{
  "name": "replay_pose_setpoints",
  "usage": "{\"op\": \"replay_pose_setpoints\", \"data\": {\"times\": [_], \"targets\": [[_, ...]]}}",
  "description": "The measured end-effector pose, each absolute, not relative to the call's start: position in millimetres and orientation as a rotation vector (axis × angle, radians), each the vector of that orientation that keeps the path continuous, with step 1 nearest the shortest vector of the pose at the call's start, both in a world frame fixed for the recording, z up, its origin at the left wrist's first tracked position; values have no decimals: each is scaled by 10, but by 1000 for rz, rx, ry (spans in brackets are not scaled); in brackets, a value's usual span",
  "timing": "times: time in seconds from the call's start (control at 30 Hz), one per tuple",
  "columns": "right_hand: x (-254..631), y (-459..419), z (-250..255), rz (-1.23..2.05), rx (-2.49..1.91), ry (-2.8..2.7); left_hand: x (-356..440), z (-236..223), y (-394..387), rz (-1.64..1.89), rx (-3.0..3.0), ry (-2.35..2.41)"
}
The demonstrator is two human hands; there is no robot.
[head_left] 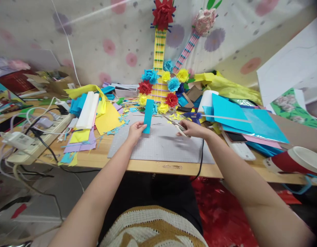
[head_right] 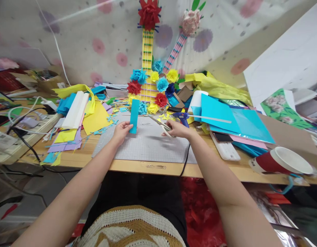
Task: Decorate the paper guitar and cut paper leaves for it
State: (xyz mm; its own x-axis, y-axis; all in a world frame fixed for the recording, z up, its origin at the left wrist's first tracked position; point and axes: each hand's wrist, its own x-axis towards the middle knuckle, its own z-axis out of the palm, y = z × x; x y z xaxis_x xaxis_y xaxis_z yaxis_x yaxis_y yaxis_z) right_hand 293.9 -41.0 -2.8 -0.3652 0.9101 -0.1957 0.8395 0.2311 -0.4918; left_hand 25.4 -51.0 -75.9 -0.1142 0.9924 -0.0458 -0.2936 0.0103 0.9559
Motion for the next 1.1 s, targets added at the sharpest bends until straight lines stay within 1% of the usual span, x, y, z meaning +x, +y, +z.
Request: {"op": "replay_pose_setpoints", "data": {"times": [0.1,0.17,0.4,0.53,0.7,0.9,1.1], "targets": [[2824,-338,-78,748,-1637,-2412,254,-756,-521,1404,926,1041],[2744,-281,-76,790,-1580,-2485,253,-761,-522,1402,937,1036],[2498,-157,-6,1131,-1316,-2698,241,-774,-528,1363,976,1039],[2401,-134,-45,1392,-1247,-2621,246,-748,-547,1373,975,1055],[2344,-128,-53,1546,-1244,-2518,256,-726,-563,1354,976,1078],[2322,-141,11,1587,-1259,-2514,237,-748,-550,1324,1015,1153],[2329,-113,-26,1574,-1255,-2516,235,-721,-565,1303,986,1112]]}}
